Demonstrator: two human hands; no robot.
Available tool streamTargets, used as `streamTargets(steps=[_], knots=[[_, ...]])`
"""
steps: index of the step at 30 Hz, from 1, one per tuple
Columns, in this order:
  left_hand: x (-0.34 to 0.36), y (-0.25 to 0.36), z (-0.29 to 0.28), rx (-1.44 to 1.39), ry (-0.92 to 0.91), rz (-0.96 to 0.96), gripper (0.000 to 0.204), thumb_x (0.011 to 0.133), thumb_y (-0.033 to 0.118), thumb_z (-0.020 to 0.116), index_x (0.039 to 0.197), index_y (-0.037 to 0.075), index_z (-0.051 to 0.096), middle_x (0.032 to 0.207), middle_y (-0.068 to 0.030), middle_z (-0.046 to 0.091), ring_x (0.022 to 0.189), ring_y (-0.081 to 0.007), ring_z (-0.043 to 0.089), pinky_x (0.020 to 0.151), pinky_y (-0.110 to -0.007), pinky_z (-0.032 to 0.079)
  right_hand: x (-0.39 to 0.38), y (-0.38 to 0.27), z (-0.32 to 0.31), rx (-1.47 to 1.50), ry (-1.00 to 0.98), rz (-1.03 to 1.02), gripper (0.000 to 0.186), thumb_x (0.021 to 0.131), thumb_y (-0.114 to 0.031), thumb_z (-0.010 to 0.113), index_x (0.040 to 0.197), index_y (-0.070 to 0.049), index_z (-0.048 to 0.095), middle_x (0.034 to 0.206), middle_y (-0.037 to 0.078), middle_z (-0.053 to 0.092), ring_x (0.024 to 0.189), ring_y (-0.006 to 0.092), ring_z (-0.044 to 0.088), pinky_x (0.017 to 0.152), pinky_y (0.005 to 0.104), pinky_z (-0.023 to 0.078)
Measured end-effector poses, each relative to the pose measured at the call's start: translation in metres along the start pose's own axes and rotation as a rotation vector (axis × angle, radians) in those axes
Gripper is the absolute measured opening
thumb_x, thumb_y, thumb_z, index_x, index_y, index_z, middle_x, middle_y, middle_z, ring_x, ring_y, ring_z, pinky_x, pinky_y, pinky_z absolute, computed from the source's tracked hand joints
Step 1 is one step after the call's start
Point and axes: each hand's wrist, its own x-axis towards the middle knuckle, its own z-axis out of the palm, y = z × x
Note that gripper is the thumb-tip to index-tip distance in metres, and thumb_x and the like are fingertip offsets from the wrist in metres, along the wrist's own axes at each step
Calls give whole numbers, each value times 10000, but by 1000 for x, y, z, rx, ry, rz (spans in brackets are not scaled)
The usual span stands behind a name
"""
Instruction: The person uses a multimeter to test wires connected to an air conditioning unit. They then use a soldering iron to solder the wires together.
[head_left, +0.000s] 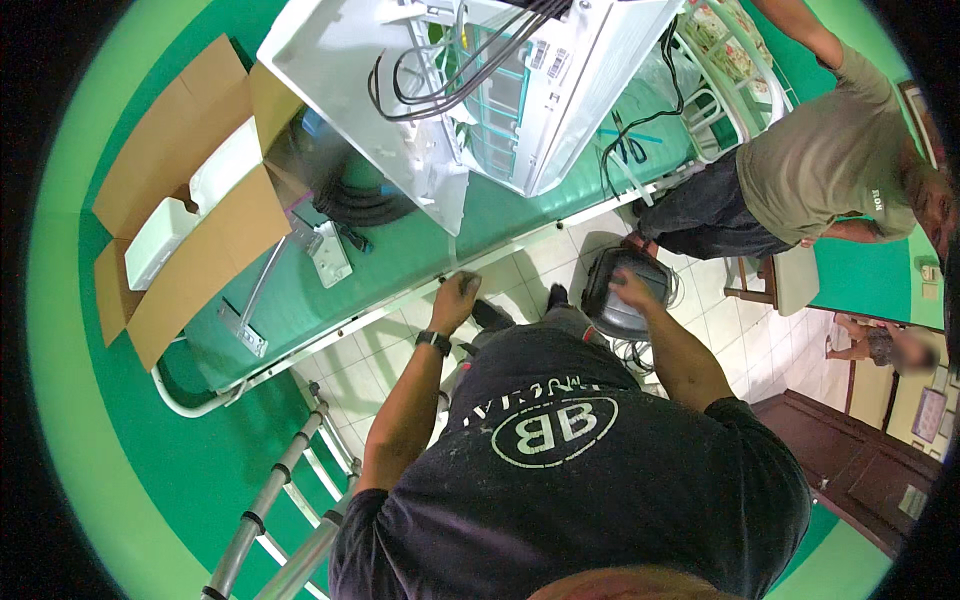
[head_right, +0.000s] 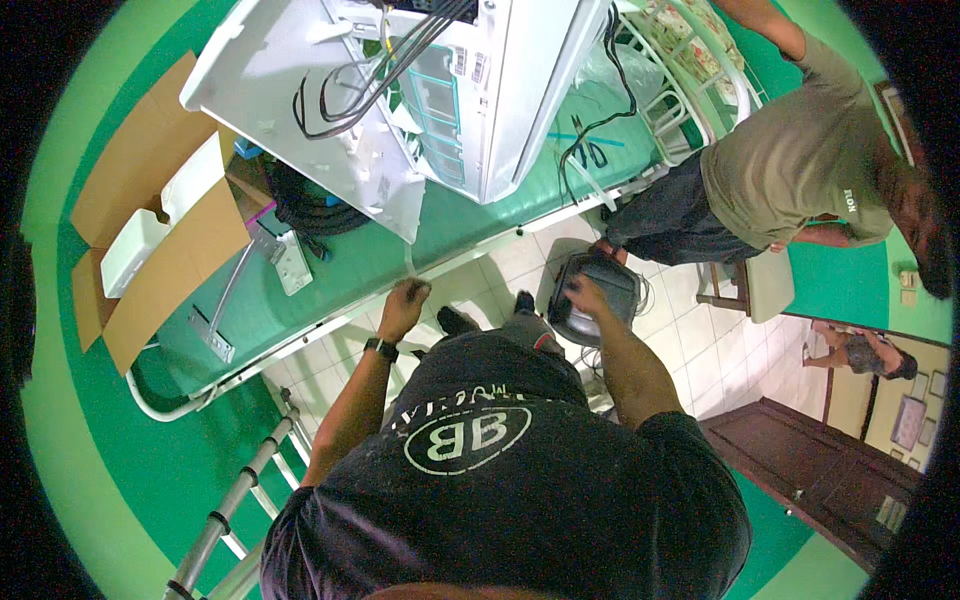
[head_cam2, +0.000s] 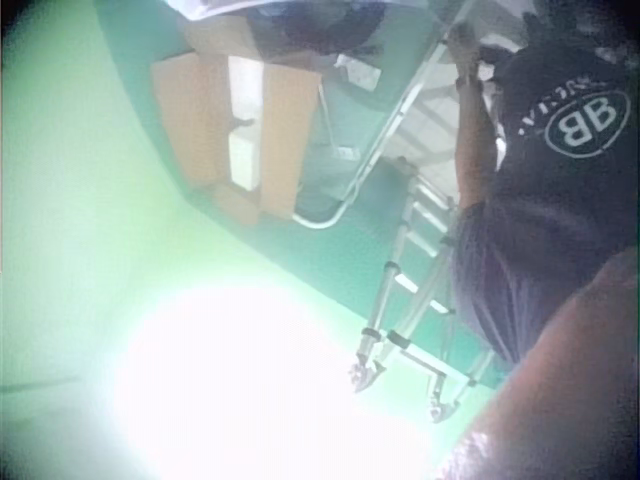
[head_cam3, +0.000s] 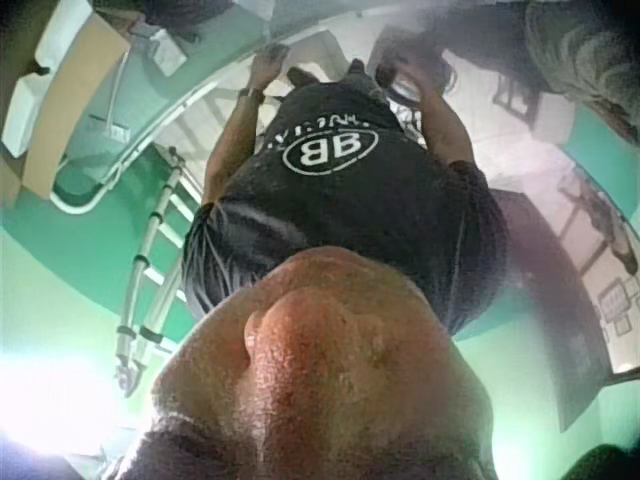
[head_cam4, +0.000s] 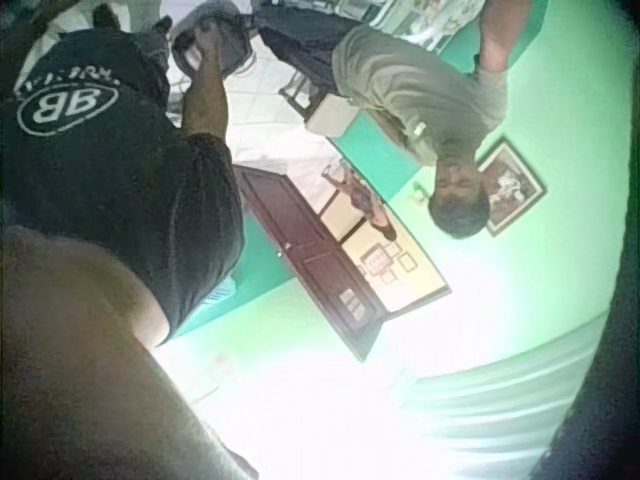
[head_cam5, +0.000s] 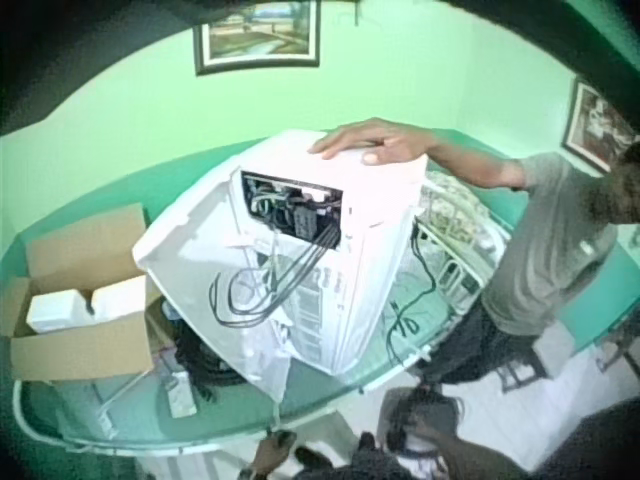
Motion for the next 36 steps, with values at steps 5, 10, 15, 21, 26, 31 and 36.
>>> streamTargets(steps=[5, 10, 15, 21, 26, 31, 36], knots=[[-13, -4, -20, -469, 136, -111, 344, 990, 309, 589, 1141, 10, 669, 1012, -102, 713, 952, -231, 671, 862, -346, 505, -19, 147, -16, 145, 61, 521, 503, 835, -224, 696, 1286, -33, 583, 828, 198, 664, 682, 314, 659, 575, 468, 532], [14, 154, -91, -1102, 162, 65, 647, 1000, 539, 486, 1336, -14, 515, 1302, -143, 596, 1209, -260, 554, 1038, -412, 406, -16, 109, -15, 302, -82, 426, 372, 839, -201, 718, 1167, -70, 598, 744, 103, 607, 581, 215, 587, 484, 380, 494], [37, 254, -123, -1703, 16, 335, 671, 997, 562, 464, 1350, -7, 502, 1367, -154, 569, 1263, -274, 518, 1022, -402, 414, 30, 82, -44, 290, -96, 178, 366, 891, -232, 703, 1203, -92, 574, 897, 41, 622, 642, 161, 610, 549, 303, 512], [52, 248, -116, -1834, 12, 655, 355, 1001, 350, 570, 1229, 79, 584, 1166, -45, 665, 1168, -203, 570, 890, -342, 471, 15, 11, -83, 391, -157, -83, 332, 898, -182, 689, 1185, -42, 597, 888, 60, 627, 623, 155, 606, 521, 296, 475], [36, 246, -91, -1771, 183, 655, 194, 947, 209, 674, 1121, 147, 616, 1015, 13, 666, 1091, -185, 595, 851, -317, 489, -22, -93, -99, 45, 1, -480, 366, 918, -163, 666, 1251, -25, 600, 990, 106, 688, 807, 203, 664, 728, 326, 528], [29, 248, -79, -1552, 218, 699, 199, 947, 183, 677, 1110, 144, 572, 1034, -15, 672, 1120, -217, 614, 899, -348, 503, -153, -324, -130, 92, 265, -1208, 569, 860, -79, 732, 1384, -80, 511, 1315, 159, 535, 873, 216, 649, 810, 348, 535], [8, 258, -92, -1357, 218, 685, 309, 920, 137, 710, 1169, 138, 527, 1035, -33, 676, 1138, -273, 629, 913, -365, 514, -196, -452, -131, -60, 453, -1543, 610, 777, -148, 794, 1346, -158, 573, 1286, 88, 561, 901, 250, 633, 838, 369, 525]])
